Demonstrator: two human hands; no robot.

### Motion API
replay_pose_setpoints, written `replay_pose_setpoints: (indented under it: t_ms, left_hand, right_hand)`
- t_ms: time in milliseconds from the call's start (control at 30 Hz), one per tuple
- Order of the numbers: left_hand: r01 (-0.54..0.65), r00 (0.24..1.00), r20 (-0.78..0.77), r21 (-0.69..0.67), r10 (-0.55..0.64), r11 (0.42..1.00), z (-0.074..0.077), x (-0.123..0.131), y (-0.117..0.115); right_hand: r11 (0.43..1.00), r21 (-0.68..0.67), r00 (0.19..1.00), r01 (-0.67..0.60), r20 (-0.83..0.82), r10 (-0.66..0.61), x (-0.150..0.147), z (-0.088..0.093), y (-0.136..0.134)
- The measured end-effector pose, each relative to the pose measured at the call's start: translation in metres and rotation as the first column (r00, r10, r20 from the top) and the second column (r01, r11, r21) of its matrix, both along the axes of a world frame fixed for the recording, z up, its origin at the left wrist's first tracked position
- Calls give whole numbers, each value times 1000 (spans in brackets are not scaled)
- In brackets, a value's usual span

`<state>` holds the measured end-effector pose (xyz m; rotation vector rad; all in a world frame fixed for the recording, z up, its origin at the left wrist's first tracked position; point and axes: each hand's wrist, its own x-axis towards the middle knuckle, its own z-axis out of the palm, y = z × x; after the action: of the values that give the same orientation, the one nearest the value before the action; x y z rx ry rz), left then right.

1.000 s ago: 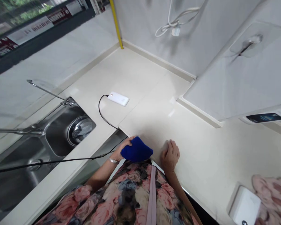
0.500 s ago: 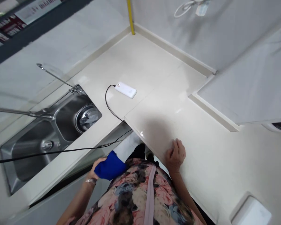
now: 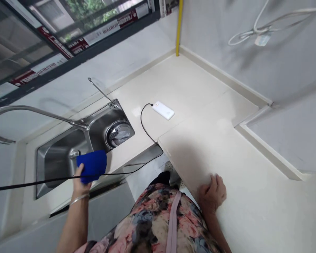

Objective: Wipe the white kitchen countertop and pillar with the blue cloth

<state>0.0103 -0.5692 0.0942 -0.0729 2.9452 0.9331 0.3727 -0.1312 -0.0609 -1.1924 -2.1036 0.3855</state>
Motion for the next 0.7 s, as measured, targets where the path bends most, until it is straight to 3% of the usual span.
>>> replay_pose_setpoints:
  t_ms: [67, 133, 200, 233, 267, 333, 400, 500, 567, 700]
  left_hand:
    - [84, 996, -24, 87, -82, 993, -16, -24, 37]
    - [354, 935, -30, 112, -352, 929, -31, -37, 76]
    - [677, 736, -18, 25, -677, 735, -44, -44, 104]
    - [777, 629, -5, -20, -777, 629, -50, -46, 113]
    - [836, 547, 5, -57, -837, 546, -55, -48, 118]
    - [881, 462, 13, -117, -887, 458, -63, -52, 120]
    - [885, 436, -1, -182, -900, 429, -70, -55, 120]
    - [863, 434, -58, -261, -899, 433, -76, -53, 126]
    - [840, 459, -101, -273, -883, 468, -80, -50, 135]
    - [778, 549, -239, -203, -801, 594, -87, -48, 155]
  right_hand:
    - [1000, 8, 999, 13, 31, -13, 1, -6, 1]
    - [1000, 11, 998, 3, 69, -3, 2, -6, 1]
    - [1000, 29, 996, -7, 88, 4, 3, -3, 0]
    - [999, 39, 996, -9, 95, 6, 3, 0, 0]
    - [999, 44, 994, -13, 106, 9, 3, 2, -1]
    - [999, 40, 989, -34, 147, 28, 4, 7, -1]
    - [998, 37, 984, -43, 175, 36, 3, 9, -1]
    - [997, 70, 987, -11, 162, -1, 2, 10, -2]
    - [996, 90, 987, -2, 161, -12, 1, 11, -2]
    - [994, 98, 979, -49, 203, 28, -1, 18, -3]
